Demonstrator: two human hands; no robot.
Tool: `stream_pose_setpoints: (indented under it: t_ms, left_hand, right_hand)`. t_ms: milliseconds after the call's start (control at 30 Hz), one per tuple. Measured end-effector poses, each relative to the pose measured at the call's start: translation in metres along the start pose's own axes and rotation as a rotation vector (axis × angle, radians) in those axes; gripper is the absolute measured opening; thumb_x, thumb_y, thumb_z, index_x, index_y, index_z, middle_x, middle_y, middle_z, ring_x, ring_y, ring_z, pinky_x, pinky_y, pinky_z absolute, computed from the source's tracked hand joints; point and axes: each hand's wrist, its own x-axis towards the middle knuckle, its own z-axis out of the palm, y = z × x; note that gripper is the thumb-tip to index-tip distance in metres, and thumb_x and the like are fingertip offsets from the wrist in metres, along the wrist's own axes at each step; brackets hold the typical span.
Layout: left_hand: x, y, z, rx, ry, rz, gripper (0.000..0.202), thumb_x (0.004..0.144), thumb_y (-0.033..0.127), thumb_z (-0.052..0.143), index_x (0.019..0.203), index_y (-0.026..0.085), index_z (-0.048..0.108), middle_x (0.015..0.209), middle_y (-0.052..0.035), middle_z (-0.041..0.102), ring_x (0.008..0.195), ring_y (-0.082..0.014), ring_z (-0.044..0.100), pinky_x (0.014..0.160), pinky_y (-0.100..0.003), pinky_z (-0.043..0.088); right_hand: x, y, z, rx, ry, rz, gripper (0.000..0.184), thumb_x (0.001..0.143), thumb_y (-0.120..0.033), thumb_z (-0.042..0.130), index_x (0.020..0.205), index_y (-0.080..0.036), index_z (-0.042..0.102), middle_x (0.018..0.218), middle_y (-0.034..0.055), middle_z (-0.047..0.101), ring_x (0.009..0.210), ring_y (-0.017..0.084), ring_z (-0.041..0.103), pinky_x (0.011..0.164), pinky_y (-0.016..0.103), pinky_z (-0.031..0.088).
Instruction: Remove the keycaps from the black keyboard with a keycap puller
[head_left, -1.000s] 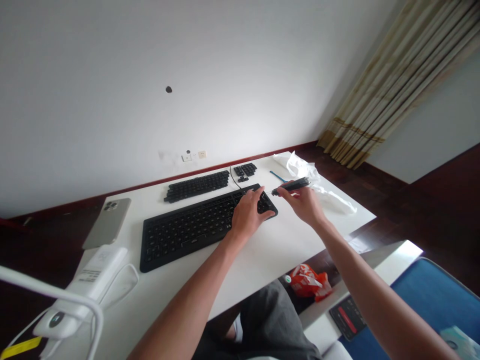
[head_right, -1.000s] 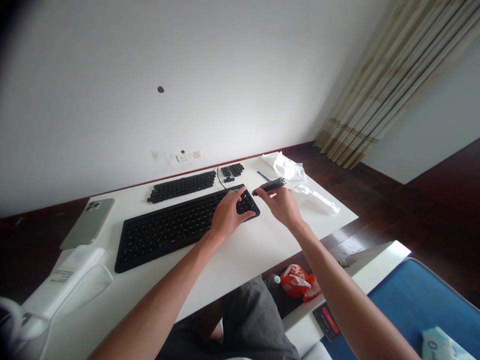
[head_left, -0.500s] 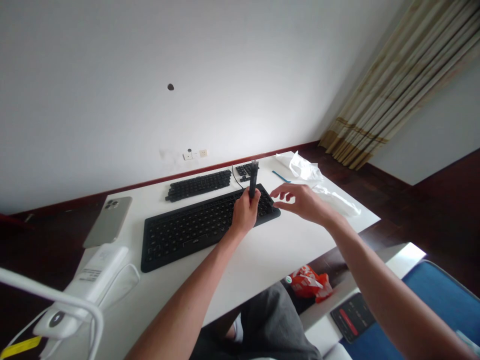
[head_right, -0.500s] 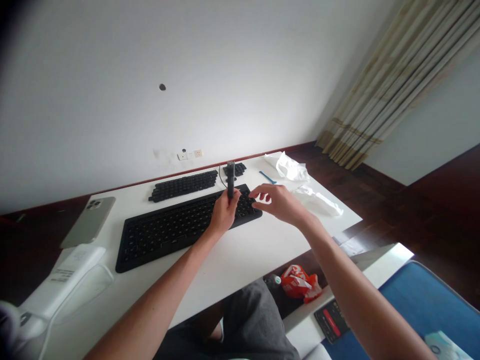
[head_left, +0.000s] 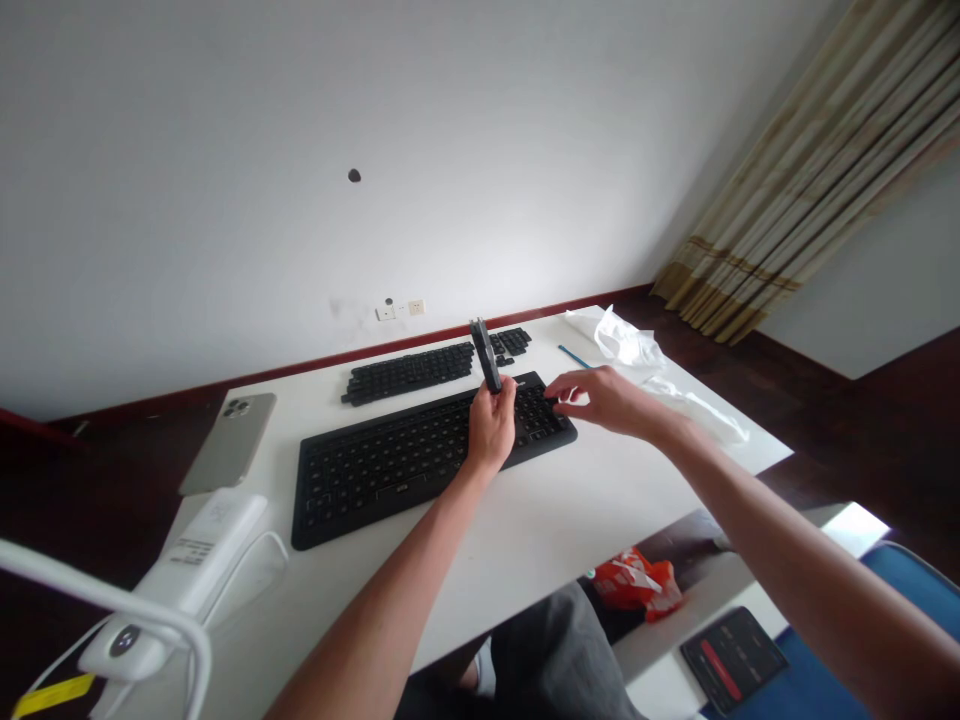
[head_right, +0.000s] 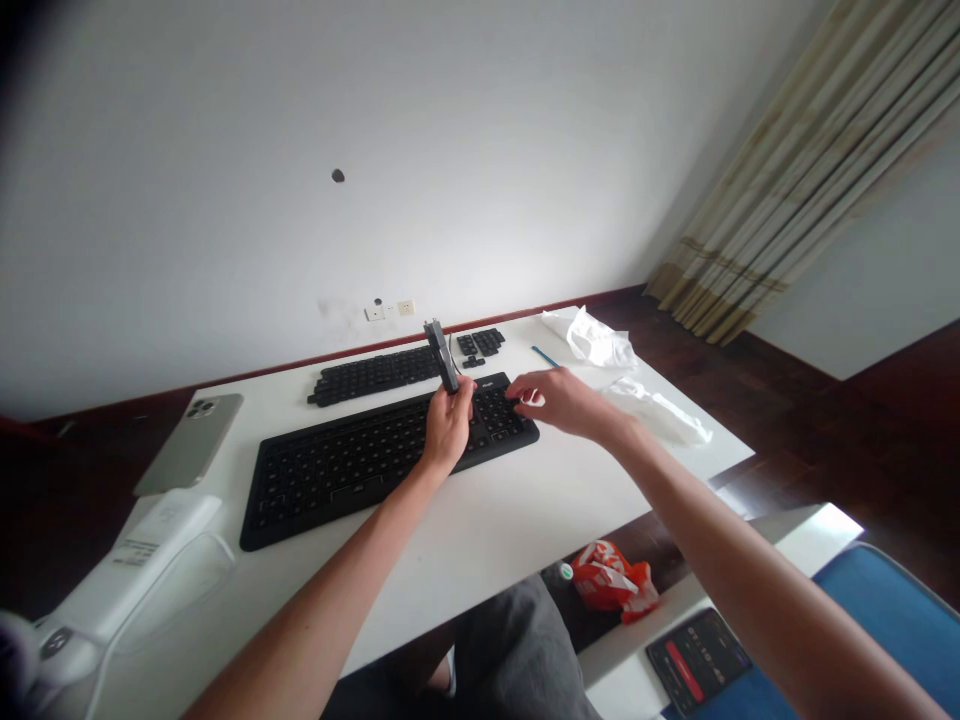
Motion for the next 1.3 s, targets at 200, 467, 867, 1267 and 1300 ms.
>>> stream_pose_setpoints:
  t_ms: [200, 467, 867, 1267, 1300]
  left_hand:
    - [-0.002, 0.000, 0.000, -0.016, -0.038, -0.020, 0.052, 0.097, 0.067, 0.057, 0.101, 0.017, 0.067, 0.069, 0.0007, 0.057, 0.062, -0.0136, 0.054, 0.061, -0.024, 0.042]
    - [-0.003, 0.002, 0.000, 0.032, -0.032, -0.039, 0.051, 0.098, 0.066, 0.054, 0.100, 0.017, 0.068, 0.067, 0.0006, 0.057, 0.062, -0.0143, 0.055, 0.061, -0.024, 0.042]
    - [-0.004, 0.003, 0.001, -0.022, -0.068, -0.059, 0.043, 0.101, 0.059, 0.054, 0.096, 0.017, 0.064, 0.072, 0.0016, 0.053, 0.060, -0.0108, 0.043, 0.057, -0.022, 0.034]
    - [-0.004, 0.008, 0.000, 0.006, -0.076, -0.045, 0.042, 0.099, 0.057, 0.055, 0.093, 0.017, 0.065, 0.073, -0.0001, 0.057, 0.063, -0.0122, 0.049, 0.059, -0.023, 0.038]
    - [-0.004, 0.008, 0.000, 0.008, -0.076, -0.044, 0.043, 0.099, 0.057, 0.055, 0.094, 0.017, 0.066, 0.073, -0.0002, 0.057, 0.063, -0.0124, 0.050, 0.059, -0.023, 0.038]
  right_hand:
    - [0.072, 0.080, 0.012, 0.186, 0.327, 0.210, 0.018, 0.082, -0.029, 0.080, 0.098, -0.021, 0.082, 0.096, 0.0060, 0.084, 0.092, 0.027, 0.080, 0.093, 0.041, 0.064]
    - [0.092, 0.111, 0.037, -0.017, 0.353, 0.253, 0.013, 0.085, -0.026, 0.076, 0.093, -0.022, 0.085, 0.091, 0.0048, 0.084, 0.083, 0.025, 0.079, 0.085, 0.035, 0.061]
    - [0.090, 0.110, 0.047, 0.034, 0.412, 0.193, 0.017, 0.087, -0.031, 0.071, 0.095, -0.025, 0.085, 0.094, 0.0026, 0.084, 0.082, 0.022, 0.076, 0.082, 0.032, 0.059]
    - [0.095, 0.107, 0.051, 0.046, 0.421, 0.226, 0.019, 0.085, -0.033, 0.074, 0.097, -0.023, 0.084, 0.090, 0.0040, 0.083, 0.079, 0.022, 0.074, 0.081, 0.033, 0.059]
    - [0.096, 0.107, 0.051, 0.054, 0.424, 0.228, 0.021, 0.084, -0.033, 0.074, 0.100, -0.023, 0.083, 0.091, 0.0044, 0.083, 0.079, 0.022, 0.074, 0.081, 0.034, 0.059]
